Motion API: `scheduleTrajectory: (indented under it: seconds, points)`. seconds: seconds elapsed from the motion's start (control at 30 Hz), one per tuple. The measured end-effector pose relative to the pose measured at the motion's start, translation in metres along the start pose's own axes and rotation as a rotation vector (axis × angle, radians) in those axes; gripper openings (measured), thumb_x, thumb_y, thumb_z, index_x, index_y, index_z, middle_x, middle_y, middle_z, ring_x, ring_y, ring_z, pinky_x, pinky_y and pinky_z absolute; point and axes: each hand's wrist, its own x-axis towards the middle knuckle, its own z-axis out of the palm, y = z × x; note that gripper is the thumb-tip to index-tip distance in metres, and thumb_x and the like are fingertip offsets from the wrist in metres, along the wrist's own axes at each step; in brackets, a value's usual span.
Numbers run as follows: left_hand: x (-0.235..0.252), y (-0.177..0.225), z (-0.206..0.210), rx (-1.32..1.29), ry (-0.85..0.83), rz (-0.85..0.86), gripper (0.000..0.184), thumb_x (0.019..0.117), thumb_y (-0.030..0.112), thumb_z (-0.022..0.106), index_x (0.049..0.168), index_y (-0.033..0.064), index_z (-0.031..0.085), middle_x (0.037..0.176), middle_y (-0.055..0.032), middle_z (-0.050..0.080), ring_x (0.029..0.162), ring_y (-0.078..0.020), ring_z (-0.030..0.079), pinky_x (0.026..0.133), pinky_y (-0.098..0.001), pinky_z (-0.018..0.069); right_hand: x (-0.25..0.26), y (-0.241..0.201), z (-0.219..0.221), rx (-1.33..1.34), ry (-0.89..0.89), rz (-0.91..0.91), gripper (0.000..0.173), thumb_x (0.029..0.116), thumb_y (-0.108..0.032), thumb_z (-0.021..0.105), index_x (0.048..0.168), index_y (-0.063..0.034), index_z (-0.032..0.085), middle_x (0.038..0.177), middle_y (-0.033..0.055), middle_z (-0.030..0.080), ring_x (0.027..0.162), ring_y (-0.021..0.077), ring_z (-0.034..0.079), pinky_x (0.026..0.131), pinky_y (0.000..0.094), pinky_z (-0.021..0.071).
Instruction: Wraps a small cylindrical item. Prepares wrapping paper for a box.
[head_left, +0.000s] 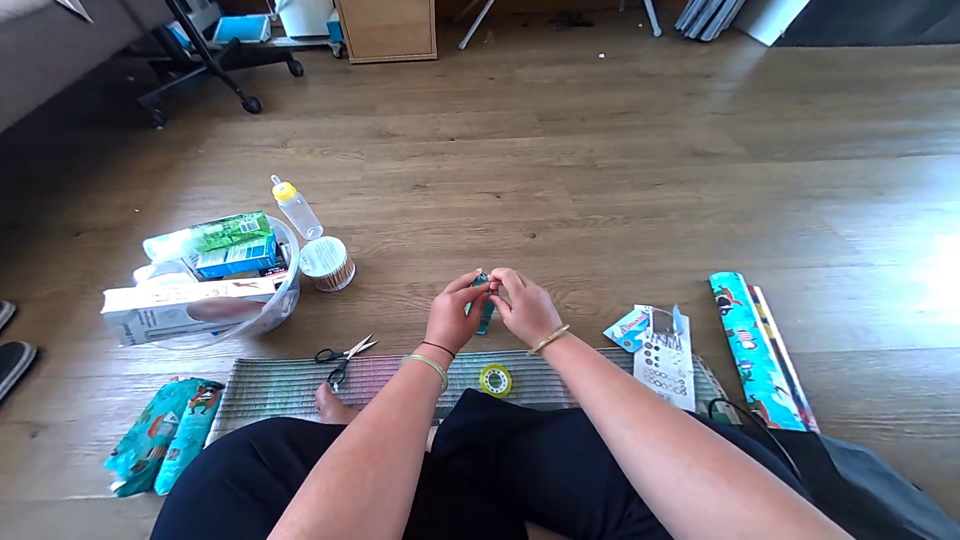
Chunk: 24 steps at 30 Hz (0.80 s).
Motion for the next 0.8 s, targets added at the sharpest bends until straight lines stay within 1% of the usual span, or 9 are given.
scheduleTrajectory:
  seconds: [0.07, 0.1, 0.17, 0.23, 0.33, 0.43, 0.53, 0.67, 0.8]
  points:
    - [0.000, 0.001, 0.000, -0.014, 0.011, -0.016, 0.019, 0.0945, 0.002, 0.070, 0.113, 0.0005, 0.076, 0.133, -0.0179, 0.067, 0.118, -0.0295, 0.069, 0.100, -0.0456, 0.0573, 0.001, 0.003, 0.002, 0.026, 0.032, -0.034, 0.036, 0.0828, 0.005, 0.077, 0.116, 0.0051, 0.064, 0.115, 0.0225, 0.070, 0.101, 0.0400, 0.072, 0.084, 0.0548, 0.0599]
    - [0.001, 0.003, 0.000, -0.044, 0.010, -0.056, 0.023, 0.0941, 0.001, 0.071, 0.117, -0.0011, 0.072, 0.133, -0.0190, 0.066, 0.114, -0.0292, 0.070, 0.097, -0.0448, 0.0591, 0.002, 0.004, 0.003, 0.040, 0.051, -0.044, 0.037, 0.0814, 0.006, 0.078, 0.116, 0.0050, 0.063, 0.118, 0.0234, 0.068, 0.101, 0.0411, 0.072, 0.081, 0.0553, 0.0605]
    - [0.007, 0.008, -0.004, -0.122, -0.013, -0.159, 0.041, 0.0930, 0.000, 0.073, 0.132, -0.0037, 0.060, 0.135, -0.0232, 0.062, 0.110, -0.0309, 0.072, 0.097, -0.0451, 0.0600, 0.003, 0.005, 0.003, 0.073, 0.064, -0.037, 0.042, 0.0809, 0.007, 0.078, 0.119, 0.0043, 0.061, 0.123, 0.0237, 0.066, 0.103, 0.0401, 0.072, 0.080, 0.0541, 0.0613]
    - [0.016, 0.003, -0.008, -0.198, -0.073, -0.216, 0.049, 0.0913, 0.000, 0.075, 0.138, -0.0045, 0.058, 0.139, -0.0251, 0.058, 0.115, -0.0304, 0.070, 0.099, -0.0414, 0.0593, 0.004, 0.005, 0.001, 0.101, 0.054, -0.009, 0.046, 0.0817, 0.008, 0.078, 0.124, 0.0052, 0.060, 0.126, 0.0243, 0.065, 0.103, 0.0391, 0.072, 0.082, 0.0531, 0.0614]
    - [0.025, -0.003, -0.014, -0.212, -0.165, -0.216, 0.038, 0.0913, 0.000, 0.075, 0.127, -0.0063, 0.067, 0.138, -0.0235, 0.060, 0.120, -0.0264, 0.067, 0.102, -0.0367, 0.0573, 0.006, 0.005, -0.001, 0.107, 0.026, 0.037, 0.050, 0.0822, 0.008, 0.078, 0.128, 0.0044, 0.058, 0.127, 0.0241, 0.065, 0.099, 0.0379, 0.073, 0.082, 0.0515, 0.0618]
    - [0.024, -0.005, -0.015, -0.059, -0.174, -0.085, 0.025, 0.0939, 0.004, 0.072, 0.118, -0.0001, 0.075, 0.129, -0.0195, 0.068, 0.116, -0.0267, 0.069, 0.102, -0.0408, 0.0564, 0.007, 0.004, -0.001, 0.088, 0.013, 0.043, 0.051, 0.0825, 0.008, 0.078, 0.129, 0.0037, 0.058, 0.125, 0.0232, 0.066, 0.098, 0.0378, 0.074, 0.080, 0.0515, 0.0619]
    - [0.020, -0.005, -0.012, 0.063, -0.160, 0.028, 0.022, 0.0975, 0.005, 0.067, 0.117, 0.0011, 0.077, 0.129, -0.0194, 0.069, 0.119, -0.0317, 0.069, 0.103, -0.0489, 0.0544, 0.007, 0.005, -0.002, 0.088, 0.000, 0.036, 0.051, 0.0831, 0.007, 0.078, 0.129, 0.0031, 0.057, 0.124, 0.0220, 0.067, 0.097, 0.0363, 0.074, 0.080, 0.0513, 0.0619]
    - [0.016, -0.008, -0.010, 0.105, -0.142, 0.113, 0.021, 0.0979, 0.003, 0.065, 0.115, -0.0020, 0.076, 0.136, -0.0195, 0.066, 0.120, -0.0338, 0.069, 0.102, -0.0507, 0.0550, 0.008, 0.004, -0.003, 0.096, -0.013, 0.026, 0.053, 0.0824, 0.007, 0.079, 0.130, 0.0032, 0.057, 0.127, 0.0226, 0.065, 0.097, 0.0363, 0.074, 0.081, 0.0509, 0.0621]
    - [0.020, -0.010, -0.015, 0.169, -0.173, 0.162, 0.020, 0.0970, 0.003, 0.065, 0.112, -0.0009, 0.077, 0.126, -0.0156, 0.072, 0.114, -0.0324, 0.071, 0.101, -0.0511, 0.0553, 0.011, 0.007, -0.005, 0.161, -0.067, 0.066, 0.065, 0.0806, 0.007, 0.080, 0.139, 0.0029, 0.051, 0.135, 0.0224, 0.061, 0.103, 0.0337, 0.073, 0.088, 0.0490, 0.0613]
